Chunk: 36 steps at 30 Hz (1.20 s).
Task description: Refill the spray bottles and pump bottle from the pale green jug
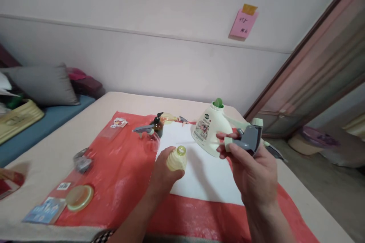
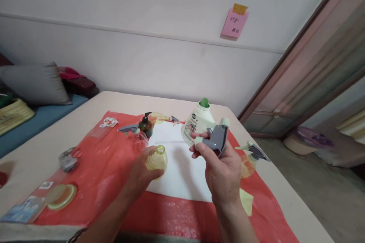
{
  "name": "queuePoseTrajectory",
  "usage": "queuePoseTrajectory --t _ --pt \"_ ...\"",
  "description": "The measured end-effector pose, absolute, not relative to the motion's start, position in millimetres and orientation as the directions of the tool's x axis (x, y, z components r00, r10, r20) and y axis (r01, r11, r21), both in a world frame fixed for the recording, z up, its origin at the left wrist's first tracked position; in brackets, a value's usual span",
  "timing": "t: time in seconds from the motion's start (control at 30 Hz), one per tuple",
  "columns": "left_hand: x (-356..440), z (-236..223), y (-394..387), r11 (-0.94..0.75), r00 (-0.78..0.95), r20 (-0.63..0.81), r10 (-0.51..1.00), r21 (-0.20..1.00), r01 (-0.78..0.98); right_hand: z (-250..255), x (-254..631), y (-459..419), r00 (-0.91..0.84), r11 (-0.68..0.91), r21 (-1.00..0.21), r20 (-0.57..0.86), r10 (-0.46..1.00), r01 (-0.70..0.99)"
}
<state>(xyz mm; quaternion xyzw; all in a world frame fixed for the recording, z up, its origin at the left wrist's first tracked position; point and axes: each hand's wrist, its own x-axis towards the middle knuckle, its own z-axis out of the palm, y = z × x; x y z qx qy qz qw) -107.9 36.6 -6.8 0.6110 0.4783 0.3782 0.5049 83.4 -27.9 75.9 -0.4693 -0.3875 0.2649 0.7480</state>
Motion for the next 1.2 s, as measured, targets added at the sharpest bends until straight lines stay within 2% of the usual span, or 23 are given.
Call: queuePoseTrajectory --t 0.13,0.27,0.33,0.43,0.53,0.63,0.77,0.87,0.93,1.07,1.2 --pt "-99 -15 34 -0.131 0.239 0.063 0.969 0.951 0.279 80 83 -43 0.484 0.392 -0.92 0.345 0.804 0.004" --pt "-95 -22 36 -0.097 0.19 0.033 0.981 0.937 0.336 90 92 -53 0.554 0.474 -0.88 0.404 0.727 0.02" --pt "-94 -25 36 -0.125 0.188 0.062 0.98 0.931 0.344 93 99 -56 0.566 0.467 -0.883 0.41 0.715 0.05" --pt "-92 -28 35 -0.219 0.195 0.155 0.969 0.902 0.373 87 105 -54 0.514 0.376 -0.922 0.367 0.775 0.091" --pt "-90 -30 33 -0.305 0.209 0.236 0.949 0.854 0.421 74 106 -42 0.372 0.24 -0.962 0.272 0.888 0.13" --pt "-91 -30 33 -0.361 0.224 0.288 0.931 0.812 0.459 66 107 -34 0.292 0.172 -0.979 0.198 0.936 0.112" --pt "-97 -26 37 -0.325 0.211 0.251 0.945 0.801 0.503 75 112 -40 0.462 0.302 -0.951 0.295 0.836 0.062" --pt "-99 -26 39 -0.34 0.222 0.261 0.94 0.78 0.525 85 113 -52 0.592 0.414 -0.9 0.41 0.694 0.138" --pt "-99 -27 38 -0.376 0.235 0.294 0.926 0.76 0.53 86 113 -58 0.602 0.427 -0.886 0.444 0.664 0.183" --pt "-95 -25 33 -0.41 0.258 0.32 0.912 0.745 0.526 78 110 -57 0.519 0.328 -0.916 0.402 0.755 0.231" --pt "-93 -17 26 -0.438 0.28 0.339 0.898 0.751 0.494 67 99 -40 0.343 0.223 -0.935 0.312 0.886 0.274"
